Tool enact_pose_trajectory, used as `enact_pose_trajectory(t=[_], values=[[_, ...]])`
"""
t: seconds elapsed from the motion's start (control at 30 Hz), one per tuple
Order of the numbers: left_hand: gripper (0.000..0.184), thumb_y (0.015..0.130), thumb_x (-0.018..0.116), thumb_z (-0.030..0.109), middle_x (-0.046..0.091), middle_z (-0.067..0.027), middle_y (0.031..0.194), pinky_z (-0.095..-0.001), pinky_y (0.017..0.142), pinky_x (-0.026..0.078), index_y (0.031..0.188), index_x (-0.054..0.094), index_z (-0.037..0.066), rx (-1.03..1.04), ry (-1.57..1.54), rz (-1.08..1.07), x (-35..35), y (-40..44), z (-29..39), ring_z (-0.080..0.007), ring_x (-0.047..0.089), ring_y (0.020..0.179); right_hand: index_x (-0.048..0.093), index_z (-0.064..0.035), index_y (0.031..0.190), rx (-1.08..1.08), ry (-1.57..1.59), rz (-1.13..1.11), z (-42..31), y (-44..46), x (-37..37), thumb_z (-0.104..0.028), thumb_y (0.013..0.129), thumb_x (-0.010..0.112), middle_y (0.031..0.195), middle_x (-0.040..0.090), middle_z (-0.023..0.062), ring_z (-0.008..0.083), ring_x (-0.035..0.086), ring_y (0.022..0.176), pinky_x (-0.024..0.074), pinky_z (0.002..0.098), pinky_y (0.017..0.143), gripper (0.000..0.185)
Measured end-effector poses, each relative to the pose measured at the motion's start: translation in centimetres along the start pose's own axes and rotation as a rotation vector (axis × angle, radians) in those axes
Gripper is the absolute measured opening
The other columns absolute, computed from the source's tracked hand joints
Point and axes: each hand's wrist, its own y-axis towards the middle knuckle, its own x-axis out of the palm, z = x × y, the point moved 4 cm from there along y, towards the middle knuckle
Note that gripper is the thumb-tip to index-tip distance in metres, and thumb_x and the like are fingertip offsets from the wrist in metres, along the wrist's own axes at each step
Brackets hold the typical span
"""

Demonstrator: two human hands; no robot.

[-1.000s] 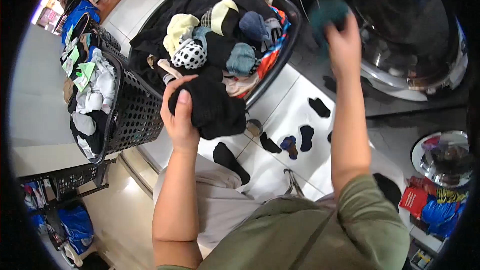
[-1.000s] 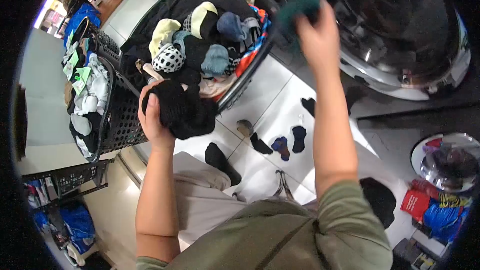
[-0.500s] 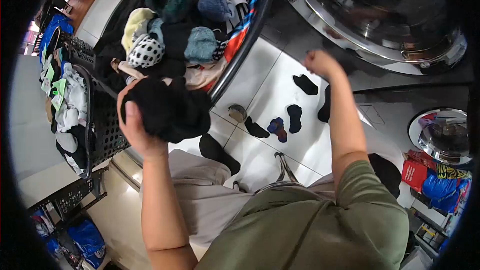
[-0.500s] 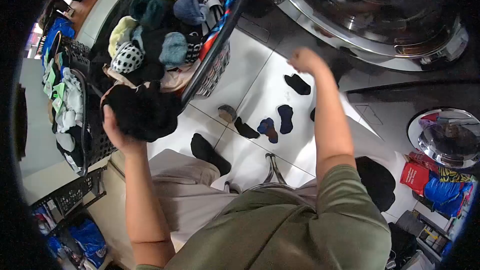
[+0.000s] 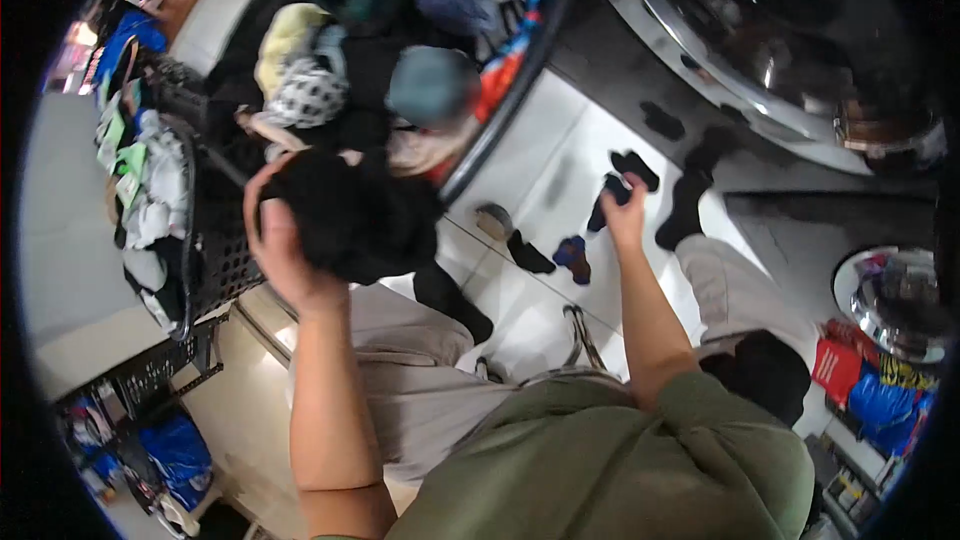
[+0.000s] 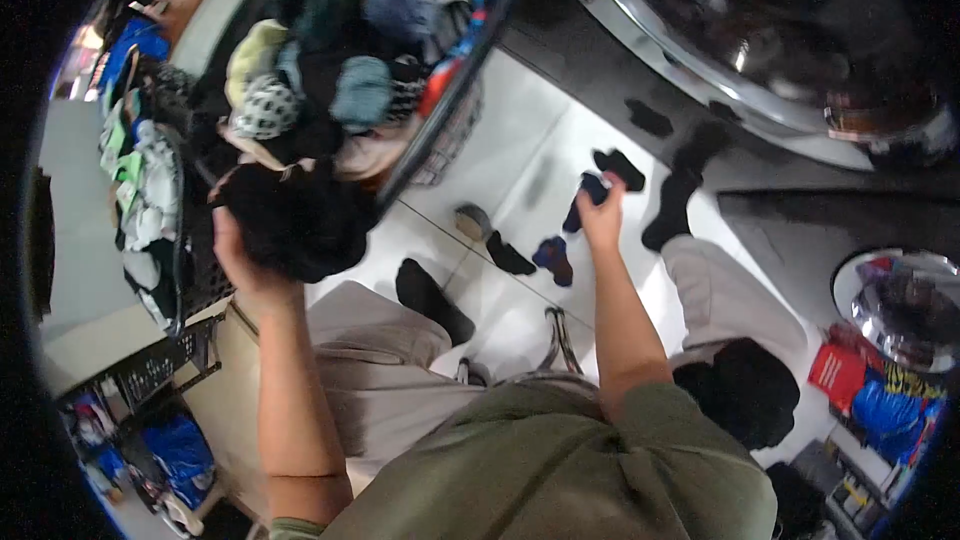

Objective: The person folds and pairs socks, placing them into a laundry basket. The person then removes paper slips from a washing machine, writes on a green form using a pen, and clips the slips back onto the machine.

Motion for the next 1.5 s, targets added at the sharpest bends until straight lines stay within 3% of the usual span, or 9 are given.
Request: enact_pose_trajectory(t=[0.2,0.37,0.57,0.73,0.87,1.03,1.2,1.4,1.5], values=[[0.046,0.097,0.049,0.033,0.064,-0.0150,0.113,-0.0353,0.098,0.044,0.120,0.058,-0.006,0.114,0.119,-0.126,1.5,-0.3,2.0,-0.0219,0.060,0.105,0.050,-0.0009,0.128,-0.741,0.615,0.162,-35.3,5.9,-4.8,-0.004,0.083,0.078,0.119,0.058,0.0106,0.0184,0.060,0.104,0.0494,0.0304,0.093,0.054],[0.035,0.096,0.055,0.023,0.063,-0.0139,0.115,-0.0287,0.099,0.040,0.115,0.060,-0.006,0.070,-0.025,-0.037,1.2,-0.3,1.4,-0.0182,0.056,0.108,0.053,-0.0061,0.132,-1.111,-0.020,-0.020,-47.8,7.4,-1.7,-0.021,0.085,0.073,0.104,0.061,0.0219,0.0363,0.065,0.091,0.0519,0.0430,0.079,0.053],[0.043,0.096,0.056,0.029,0.064,-0.0140,0.115,-0.0319,0.098,0.044,0.118,0.059,-0.008,0.057,-0.033,-0.058,0.5,0.2,0.3,-0.0202,0.060,0.106,0.058,-0.0036,0.110,-0.548,0.483,0.177,-30.7,4.1,-1.7,-0.014,0.098,0.064,0.080,0.061,-0.0006,0.0049,0.055,0.068,0.0450,0.0209,0.058,0.017],[0.043,0.096,0.055,0.028,0.064,-0.0146,0.115,-0.0316,0.100,0.043,0.118,0.060,-0.008,0.029,-0.054,-0.048,0.7,0.1,0.3,-0.0201,0.059,0.107,0.009,-0.0355,0.157,0.113,-0.620,-0.769,-0.9,-8.6,3.4,-0.020,0.074,0.081,0.141,0.040,0.0299,0.0514,0.053,0.119,0.0472,0.0513,0.102,0.111],[0.041,0.095,0.056,0.027,0.063,-0.0145,0.117,-0.0320,0.103,0.039,0.117,0.059,-0.007,0.119,0.088,-0.012,0.5,0.1,0.6,-0.0205,0.057,0.109,0.050,-0.0223,0.139,0.098,-0.617,-0.759,5.1,-8.4,4.6,-0.009,0.077,0.073,0.130,0.053,0.0268,0.0447,0.059,0.112,0.0500,0.0513,0.094,0.068],[0.039,0.093,0.058,0.026,0.062,-0.0102,0.110,-0.0283,0.095,0.043,0.115,0.059,-0.006,0.095,-0.054,-0.089,1.9,-0.3,1.9,-0.0160,0.056,0.101,0.052,0.0014,0.123,-0.556,0.207,0.169,-23.5,1.4,-2.1,0.002,0.077,0.063,0.116,0.057,0.0175,0.0306,0.061,0.106,0.0465,0.0371,0.097,0.047],[0.030,0.097,0.059,0.021,0.061,-0.0020,0.097,-0.0192,0.076,0.041,0.114,0.061,-0.003,0.064,-0.078,-0.101,2.0,-0.3,2.0,-0.0067,0.052,0.084,0.057,-0.0062,0.120,-1.097,0.063,0.248,-44.7,3.1,-4.4,0.001,0.077,0.068,0.118,0.059,0.0127,0.0229,0.059,0.113,0.0492,0.0332,0.091,0.044],[0.029,0.097,0.060,0.022,0.056,0.0029,0.088,-0.0165,0.066,0.035,0.113,0.061,-0.002,0.076,-0.016,-0.049,1.9,0.1,1.9,-0.0033,0.046,0.075,0.059,-0.0057,0.122,-0.961,-0.051,-0.198,-48.9,7.8,2.4,-0.014,0.087,0.067,0.124,0.060,0.0210,0.0420,0.060,0.109,0.0504,0.0454,0.088,0.037],[0.033,0.097,0.059,0.025,0.060,-0.0033,0.096,-0.0215,0.080,0.042,0.113,0.062,-0.004,0.047,-0.077,-0.037,2.0,-0.2,1.5,-0.0096,0.053,0.087,0.062,-0.0034,0.108,-1.020,0.375,0.125,-43.2,6.7,-0.2,-0.016,0.092,0.071,0.075,0.063,0.0030,0.0128,0.058,0.066,0.0493,0.0271,0.065,0.022]])
